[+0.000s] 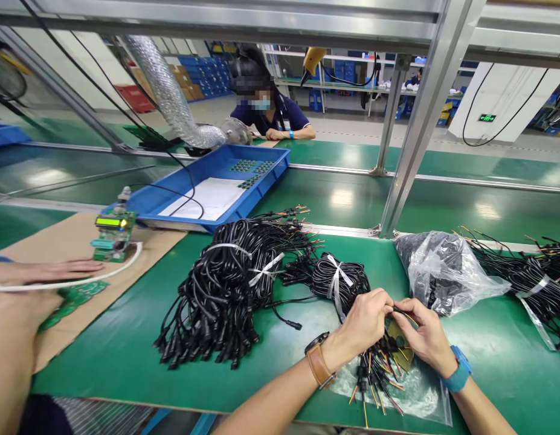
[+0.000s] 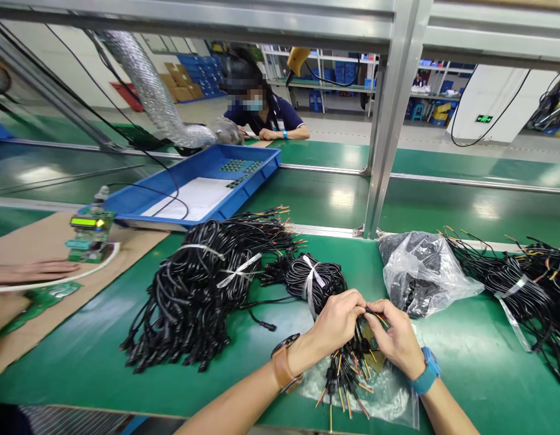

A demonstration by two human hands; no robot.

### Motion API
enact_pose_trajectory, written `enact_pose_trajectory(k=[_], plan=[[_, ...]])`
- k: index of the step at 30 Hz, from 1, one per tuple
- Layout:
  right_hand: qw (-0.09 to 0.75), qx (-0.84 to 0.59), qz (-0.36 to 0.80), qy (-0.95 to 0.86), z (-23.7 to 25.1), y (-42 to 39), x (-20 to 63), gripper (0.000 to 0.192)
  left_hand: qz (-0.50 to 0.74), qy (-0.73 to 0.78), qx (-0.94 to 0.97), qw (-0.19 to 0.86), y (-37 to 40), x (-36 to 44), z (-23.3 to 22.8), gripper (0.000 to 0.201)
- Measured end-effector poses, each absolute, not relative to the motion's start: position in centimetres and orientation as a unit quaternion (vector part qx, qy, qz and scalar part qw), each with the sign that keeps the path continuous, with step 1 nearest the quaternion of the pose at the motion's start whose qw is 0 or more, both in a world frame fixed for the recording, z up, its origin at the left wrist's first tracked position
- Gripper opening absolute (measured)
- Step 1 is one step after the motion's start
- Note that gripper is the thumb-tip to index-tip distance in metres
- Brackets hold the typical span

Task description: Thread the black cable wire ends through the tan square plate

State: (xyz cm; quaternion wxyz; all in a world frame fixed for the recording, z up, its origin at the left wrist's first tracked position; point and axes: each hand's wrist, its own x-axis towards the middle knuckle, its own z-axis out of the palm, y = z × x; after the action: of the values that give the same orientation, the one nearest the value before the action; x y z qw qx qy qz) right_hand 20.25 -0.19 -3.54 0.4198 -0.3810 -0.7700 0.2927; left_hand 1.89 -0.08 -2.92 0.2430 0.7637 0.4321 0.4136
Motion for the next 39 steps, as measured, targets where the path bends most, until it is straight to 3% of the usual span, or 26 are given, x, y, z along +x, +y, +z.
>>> enact_pose_trajectory(k=[9, 12, 15, 19, 23, 29, 39], plan=[[0.404, -0.378, 0.267, -0.789, -2.4, -0.1, 21.0, 0.015, 0.43, 0.41, 0.759, 0.266, -0.1, 1.8, -2.2, 0.018], [0.443, -0.384, 0.247, -0.771, -1.4, 0.2, 22.7, 0.024, 0.452, 0.397, 0.755, 0.261, -0.2, 1.6, -1.8, 0.016], [0.485, -0.485, 0.167, -0.709, -1.2, 1.4, 24.8, 0.03, 0.455, 0.389, 0.762, 0.245, -0.2, 1.1, -1.1, 0.016], [0.356, -0.554, 0.042, -0.752, -2.5, 3.3, 26.3, 0.027, 0.372, 0.387, 0.821, 0.195, -0.3, 0.3, 0.2, 0.015], [0.268, -0.551, -0.003, -0.79, -3.9, 4.0, 26.3, 0.029, 0.237, 0.369, 0.891, 0.116, -0.5, 0.1, 1.3, 0.014], [0.24, -0.566, -0.029, -0.788, -4.0, 3.6, 26.1, 0.018, 0.161, 0.388, 0.905, 0.065, -0.7, 0.7, 1.0, 0.015], [0.235, -0.575, -0.051, -0.782, -4.1, 3.5, 25.9, 0.016, 0.169, 0.375, 0.909, 0.059, -0.5, 0.9, 0.0, 0.012]])
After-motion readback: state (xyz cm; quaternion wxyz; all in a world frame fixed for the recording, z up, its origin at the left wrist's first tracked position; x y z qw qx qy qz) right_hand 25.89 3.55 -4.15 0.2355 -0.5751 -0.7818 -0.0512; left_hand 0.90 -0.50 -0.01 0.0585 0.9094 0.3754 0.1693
